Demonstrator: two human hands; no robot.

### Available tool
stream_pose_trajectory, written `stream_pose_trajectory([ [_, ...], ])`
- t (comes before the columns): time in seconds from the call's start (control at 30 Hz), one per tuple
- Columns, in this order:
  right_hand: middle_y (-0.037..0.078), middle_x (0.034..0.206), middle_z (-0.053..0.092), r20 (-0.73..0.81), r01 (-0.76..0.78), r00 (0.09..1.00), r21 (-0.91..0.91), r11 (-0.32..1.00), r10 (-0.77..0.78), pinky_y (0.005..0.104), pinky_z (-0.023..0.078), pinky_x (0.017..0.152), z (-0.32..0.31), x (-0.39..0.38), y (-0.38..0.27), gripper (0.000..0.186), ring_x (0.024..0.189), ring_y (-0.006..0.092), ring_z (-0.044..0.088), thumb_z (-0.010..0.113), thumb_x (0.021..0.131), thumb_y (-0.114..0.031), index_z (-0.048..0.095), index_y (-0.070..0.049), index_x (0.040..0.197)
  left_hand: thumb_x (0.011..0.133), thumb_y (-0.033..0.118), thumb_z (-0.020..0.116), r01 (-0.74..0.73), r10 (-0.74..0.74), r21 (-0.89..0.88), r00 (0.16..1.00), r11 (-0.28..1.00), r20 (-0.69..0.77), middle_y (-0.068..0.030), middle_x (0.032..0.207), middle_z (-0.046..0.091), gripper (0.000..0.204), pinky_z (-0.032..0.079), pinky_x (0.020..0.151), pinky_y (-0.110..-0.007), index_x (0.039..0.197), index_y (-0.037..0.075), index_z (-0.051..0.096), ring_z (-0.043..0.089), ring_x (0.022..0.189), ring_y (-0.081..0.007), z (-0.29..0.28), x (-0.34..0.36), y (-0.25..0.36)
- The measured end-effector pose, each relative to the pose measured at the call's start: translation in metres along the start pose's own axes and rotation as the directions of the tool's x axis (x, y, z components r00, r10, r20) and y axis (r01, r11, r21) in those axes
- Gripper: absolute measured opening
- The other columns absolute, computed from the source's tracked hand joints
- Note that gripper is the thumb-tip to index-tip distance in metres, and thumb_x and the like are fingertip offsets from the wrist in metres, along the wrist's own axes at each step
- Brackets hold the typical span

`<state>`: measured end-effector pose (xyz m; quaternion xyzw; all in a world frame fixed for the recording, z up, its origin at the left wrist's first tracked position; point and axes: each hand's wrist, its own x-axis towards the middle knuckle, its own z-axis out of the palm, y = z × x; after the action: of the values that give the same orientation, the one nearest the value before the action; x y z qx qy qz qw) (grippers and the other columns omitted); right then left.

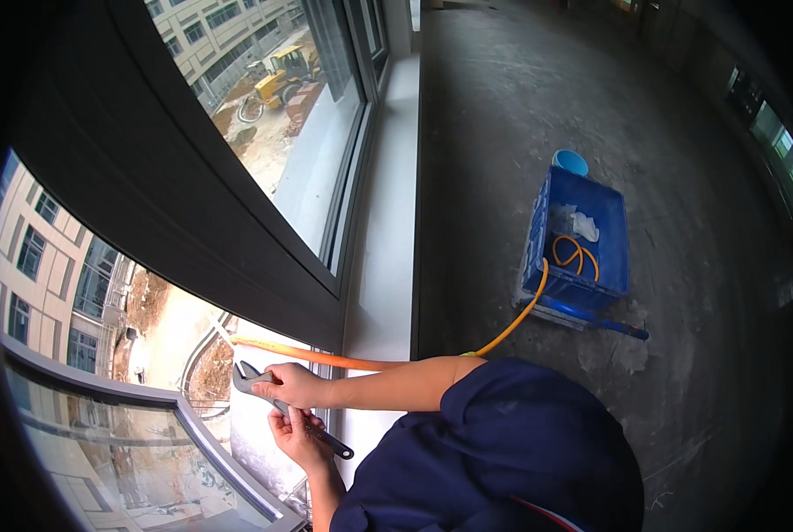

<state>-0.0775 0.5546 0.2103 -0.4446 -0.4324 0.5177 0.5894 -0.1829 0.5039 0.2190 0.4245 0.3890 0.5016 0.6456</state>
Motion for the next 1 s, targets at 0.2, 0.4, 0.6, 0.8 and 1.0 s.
stream_pose_trajectory([
  [0.2,0.001,0.078,0.052,0.131,-0.016,0.991,0.099,0.995,0.003,0.0259,0.043,0.065,0.024,-0.007,-0.018,0.029,0.073,0.0088,0.048,0.075,0.083,-0.015,0.051,-0.005,0.096,0.098,0.013,0.057,-0.070,0.067,-0.034,0.995,0.997,-0.077,-0.0030,0.071,0.054,0.015,0.041,0.045,-0.021,0.100,0.007,0.044,0.048,0.049,-0.0081,-0.021,-0.009,0.006],
  [0.4,0.002,0.065,0.055,0.113,0.004,0.994,-0.067,0.998,0.003,0.0283,0.044,0.060,0.039,-0.006,-0.032,0.034,0.063,0.0106,0.050,0.066,0.092,-0.033,0.062,-0.002,0.079,0.099,0.013,0.054,-0.144,0.141,-0.022,0.985,0.989,-0.097,-0.0022,0.072,0.055,0.009,0.041,0.046,-0.020,0.101,0.007,0.047,0.049,0.052,-0.0074,-0.031,-0.017,0.015],
  [0.6,0.011,0.077,0.063,-0.015,0.111,0.994,-0.079,0.991,-0.112,0.0351,0.048,0.064,0.044,-0.002,-0.016,0.032,0.069,0.0197,0.059,0.077,0.075,-0.021,0.058,0.000,0.089,0.100,0.014,0.053,-0.081,0.080,-0.014,0.995,0.997,-0.053,-0.0035,0.070,0.053,0.015,0.038,0.043,-0.021,0.091,0.010,0.042,0.048,0.049,-0.0086,-0.030,-0.013,0.020],
  [0.8,0.013,0.073,0.066,0.033,0.051,0.998,-0.214,0.975,-0.045,0.0366,0.051,0.066,0.023,-0.004,-0.038,0.037,0.069,0.0234,0.065,0.073,0.081,-0.036,0.062,-0.001,0.085,0.100,0.019,0.055,-0.063,0.067,0.064,0.997,0.996,-0.049,-0.0027,0.068,0.052,0.017,0.037,0.043,-0.021,0.092,0.012,0.043,0.046,0.049,-0.0093,-0.025,-0.004,0.028],
  [1.0,0.018,0.076,0.065,-0.144,0.182,0.966,-0.207,0.961,-0.214,0.0408,0.050,0.067,0.025,-0.001,-0.024,0.033,0.073,0.0310,0.066,0.072,0.080,-0.029,0.059,0.001,0.085,0.101,0.023,0.053,-0.052,0.051,0.068,0.999,0.996,0.012,-0.0016,0.070,0.052,0.019,0.037,0.045,-0.020,0.092,0.010,0.043,0.047,0.050,-0.0091,-0.010,0.003,0.024],
])
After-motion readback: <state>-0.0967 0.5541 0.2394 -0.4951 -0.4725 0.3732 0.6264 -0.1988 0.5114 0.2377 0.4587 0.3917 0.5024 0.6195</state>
